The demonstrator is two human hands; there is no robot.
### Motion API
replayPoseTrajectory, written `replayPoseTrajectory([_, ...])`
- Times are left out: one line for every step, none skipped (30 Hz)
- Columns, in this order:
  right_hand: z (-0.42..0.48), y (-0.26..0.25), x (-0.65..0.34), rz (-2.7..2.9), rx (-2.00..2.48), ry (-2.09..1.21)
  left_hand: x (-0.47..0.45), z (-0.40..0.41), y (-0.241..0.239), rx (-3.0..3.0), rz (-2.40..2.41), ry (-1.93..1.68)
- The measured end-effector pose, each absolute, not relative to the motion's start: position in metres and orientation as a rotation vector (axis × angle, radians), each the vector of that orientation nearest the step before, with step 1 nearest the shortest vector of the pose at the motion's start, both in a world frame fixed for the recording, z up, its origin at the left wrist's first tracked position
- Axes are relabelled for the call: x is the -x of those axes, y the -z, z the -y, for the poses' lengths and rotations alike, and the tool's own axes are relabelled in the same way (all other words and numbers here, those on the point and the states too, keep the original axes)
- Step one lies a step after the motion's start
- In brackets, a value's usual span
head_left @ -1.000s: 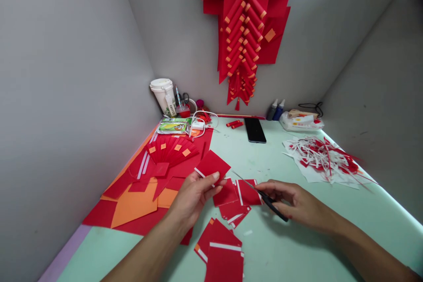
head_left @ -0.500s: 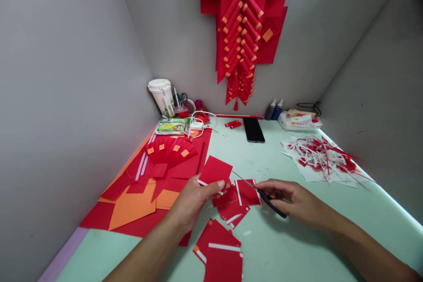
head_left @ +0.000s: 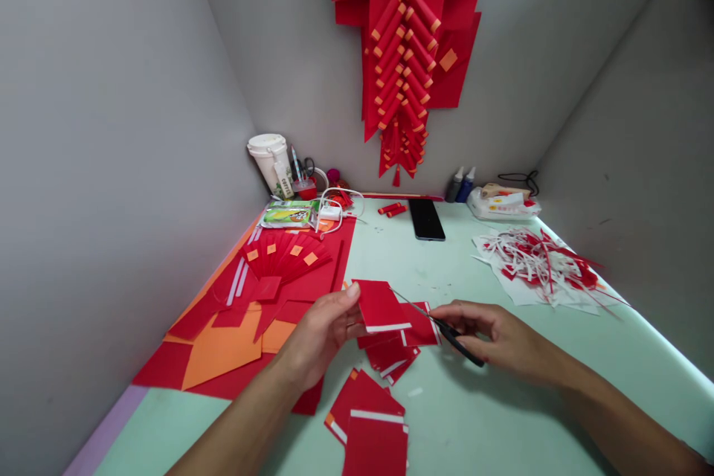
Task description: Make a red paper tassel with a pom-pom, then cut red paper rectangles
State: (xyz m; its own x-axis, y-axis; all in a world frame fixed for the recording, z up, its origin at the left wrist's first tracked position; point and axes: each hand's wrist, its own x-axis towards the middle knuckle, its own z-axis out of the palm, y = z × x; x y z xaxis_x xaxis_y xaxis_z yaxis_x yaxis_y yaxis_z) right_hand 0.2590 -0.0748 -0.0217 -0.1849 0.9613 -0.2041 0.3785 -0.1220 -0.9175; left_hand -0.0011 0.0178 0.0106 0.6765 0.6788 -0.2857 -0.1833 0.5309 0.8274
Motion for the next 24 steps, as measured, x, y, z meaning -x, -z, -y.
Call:
replayPoseTrajectory([0.075, 0.022, -0.259, 1.588, 1.504, -1.298, 0.001, -0.018, -0.01, -0.873, -0.641, -0.555])
replayPoseTrajectory([0.074, 0.021, -0.259, 1.598, 1.504, -1.294, 0.001, -0.019, -0.009, -0.876, -0.64, -0.555])
replayPoseTrajectory([0.074, 0.021, -0.259, 1.605, 1.505, -1.292, 0.001, -0.019, -0.008, -0.873, -0.646, -0.559])
replayPoseTrajectory([0.074, 0.022, -0.259, 1.614, 1.505, -1.289, 0.0, -0.019, -0.007, -0.863, -0.661, -0.568])
replayPoseTrajectory([0.074, 0.022, -0.259, 1.627, 1.502, -1.282, -0.001, -0.018, -0.006, -0.851, -0.685, -0.579])
replayPoseTrajectory([0.074, 0.022, -0.259, 1.645, 1.498, -1.269, -0.002, -0.018, -0.006, -0.847, -0.714, -0.585])
replayPoseTrajectory([0.075, 0.022, -0.259, 1.667, 1.491, -1.254, -0.003, -0.017, -0.005, -0.855, -0.743, -0.585])
replayPoseTrajectory([0.075, 0.022, -0.259, 1.692, 1.484, -1.239, -0.004, -0.017, -0.004, -0.878, -0.773, -0.585])
replayPoseTrajectory([0.076, 0.022, -0.259, 1.719, 1.477, -1.228, -0.004, -0.016, -0.004, -0.917, -0.803, -0.589])
replayPoseTrajectory([0.076, 0.021, -0.26, 1.744, 1.473, -1.219, -0.005, -0.016, -0.004, -0.973, -0.836, -0.6])
replayPoseTrajectory([0.077, 0.021, -0.261, 1.769, 1.472, -1.206, -0.005, -0.016, -0.004, -1.044, -0.874, -0.62])
replayPoseTrajectory([0.077, 0.02, -0.262, 1.793, 1.469, -1.184, -0.004, -0.016, -0.004, -1.123, -0.917, -0.647])
replayPoseTrajectory([0.077, 0.019, -0.263, 1.815, 1.466, -1.153, -0.004, -0.016, -0.005, -1.209, -0.965, -0.675])
replayPoseTrajectory([0.077, 0.018, -0.265, 1.834, 1.463, -1.113, -0.003, -0.016, -0.006, -1.301, -1.008, -0.697])
replayPoseTrajectory([0.076, 0.017, -0.266, 1.85, 1.463, -1.071, -0.002, -0.017, -0.007, -1.395, -1.039, -0.712])
replayPoseTrajectory([0.076, 0.017, -0.268, 1.865, 1.467, -1.029, -0.001, -0.017, -0.008, -1.49, -1.055, -0.725])
replayPoseTrajectory([0.075, 0.016, -0.269, 1.881, 1.475, -0.99, -0.001, -0.018, -0.009, -1.582, -1.059, -0.739])
replayPoseTrajectory([0.075, 0.016, -0.27, 1.896, 1.486, -0.954, 0.0, -0.018, -0.01, -1.666, -1.055, -0.755])
replayPoseTrajectory([0.075, 0.016, -0.27, 1.912, 1.498, -0.918, 0.0, -0.018, -0.011, -1.733, -1.046, -0.767])
replayPoseTrajectory([0.075, 0.016, -0.271, 1.93, 1.502, -0.884, 0.0, -0.018, -0.012, -1.78, -1.037, -0.774])
replayPoseTrajectory([0.075, 0.017, -0.27, 1.948, 1.499, -0.856, -0.001, -0.019, -0.012, -1.806, -1.03, -0.775])
replayPoseTrajectory([0.075, 0.017, -0.27, 1.965, 1.489, -0.835, -0.001, -0.019, -0.012, -1.814, -1.027, -0.769])
replayPoseTrajectory([0.075, 0.017, -0.27, 1.979, 1.477, -0.82, -0.001, -0.019, -0.011, -1.804, -1.029, -0.756])
replayPoseTrajectory([0.075, 0.017, -0.27, 1.99, 1.464, -0.81, 0.0, -0.019, -0.01, -1.774, -1.04, -0.739])
